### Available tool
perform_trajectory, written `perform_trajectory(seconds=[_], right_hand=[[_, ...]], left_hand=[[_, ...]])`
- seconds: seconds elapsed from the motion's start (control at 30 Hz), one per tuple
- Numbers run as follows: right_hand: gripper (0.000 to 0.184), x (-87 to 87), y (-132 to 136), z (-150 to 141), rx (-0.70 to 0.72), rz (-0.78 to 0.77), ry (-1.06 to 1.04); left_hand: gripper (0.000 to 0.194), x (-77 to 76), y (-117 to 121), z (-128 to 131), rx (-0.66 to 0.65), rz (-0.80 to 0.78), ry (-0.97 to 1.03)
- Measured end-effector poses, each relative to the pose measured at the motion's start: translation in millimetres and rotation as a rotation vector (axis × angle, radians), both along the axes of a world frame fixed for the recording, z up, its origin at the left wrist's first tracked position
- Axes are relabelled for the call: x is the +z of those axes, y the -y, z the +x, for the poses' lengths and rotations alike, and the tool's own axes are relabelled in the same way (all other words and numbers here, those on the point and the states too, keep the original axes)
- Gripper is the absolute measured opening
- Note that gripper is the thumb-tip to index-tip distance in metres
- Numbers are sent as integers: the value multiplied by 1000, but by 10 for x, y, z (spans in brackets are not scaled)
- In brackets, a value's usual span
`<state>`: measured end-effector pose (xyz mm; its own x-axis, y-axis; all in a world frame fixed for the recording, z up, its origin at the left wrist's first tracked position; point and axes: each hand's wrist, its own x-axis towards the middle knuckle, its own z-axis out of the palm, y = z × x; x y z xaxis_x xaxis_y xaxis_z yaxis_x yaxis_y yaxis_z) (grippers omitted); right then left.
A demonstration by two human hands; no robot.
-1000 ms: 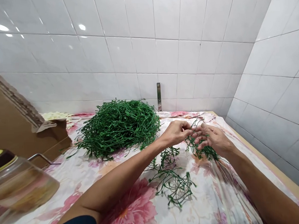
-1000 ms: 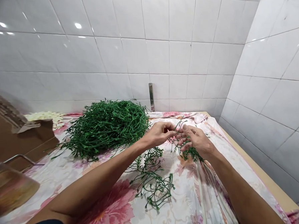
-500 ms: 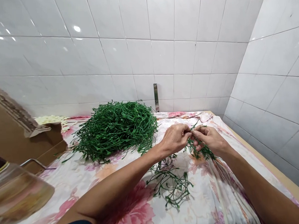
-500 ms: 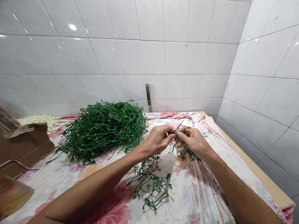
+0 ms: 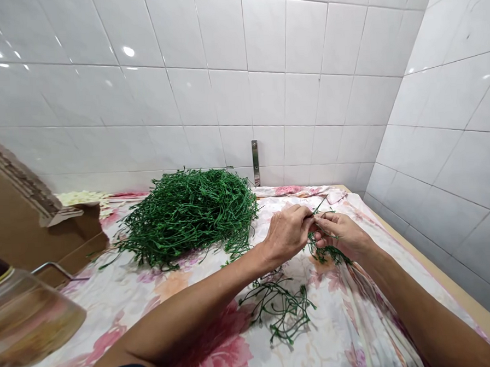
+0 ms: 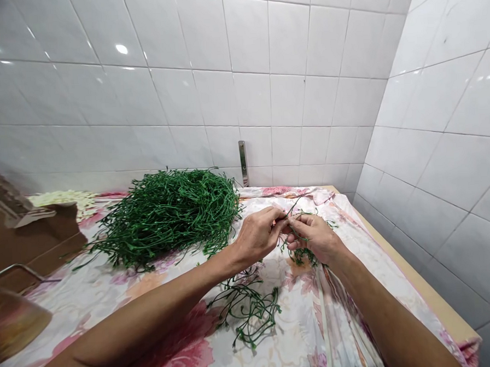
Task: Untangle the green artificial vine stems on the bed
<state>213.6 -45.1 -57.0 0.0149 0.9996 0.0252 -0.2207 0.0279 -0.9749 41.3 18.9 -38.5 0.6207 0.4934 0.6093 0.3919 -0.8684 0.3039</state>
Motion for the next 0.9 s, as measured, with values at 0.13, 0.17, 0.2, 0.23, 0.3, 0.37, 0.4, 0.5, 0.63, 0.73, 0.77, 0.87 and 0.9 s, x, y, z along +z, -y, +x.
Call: perform_trajectory(seconds=[0.13,0.17,0.2,0.23,0.3,0.37,0.4,0.5,0.63,0.73,0.77,0.87,0.9], right_hand=[[37,7,10,5,6,7,0],[36,7,12,9,6,6,-1],[35,6,12,15,11,4,-4],[34,5,13,23,19,1,-11],[31,6,17,40,38,-5,-36],[29,18,30,59,55,-9,-62],[29,30,40,67,60,-11,-70],[27,73,74,77,67,-4,-63],[27,98,75,51,55,19,-85],[29,90,52,21,45,17,-109],[30,88,47,13,40,13,-117],[33,87,44,0,44,4,-137],[33,86,45,-1,51,2,-140]], left_hand=[[13,0,26,2,-9,-17,39],[12,4,34,0,-11,-17,46],[12,8,42,-2,-12,-14,51],[12,13,49,-6,-15,-7,52],[15,23,58,-15,-28,11,58],[17,33,60,-25,-50,26,74],[17,38,59,-30,-63,32,87],[15,52,51,-35,-90,39,137],[11,62,41,-18,-138,2,210],[9,57,25,-8,-155,-32,255],[8,53,17,-6,-156,-38,263],[10,39,-9,-8,-161,-46,269],[11,37,-15,-9,-163,-46,270]])
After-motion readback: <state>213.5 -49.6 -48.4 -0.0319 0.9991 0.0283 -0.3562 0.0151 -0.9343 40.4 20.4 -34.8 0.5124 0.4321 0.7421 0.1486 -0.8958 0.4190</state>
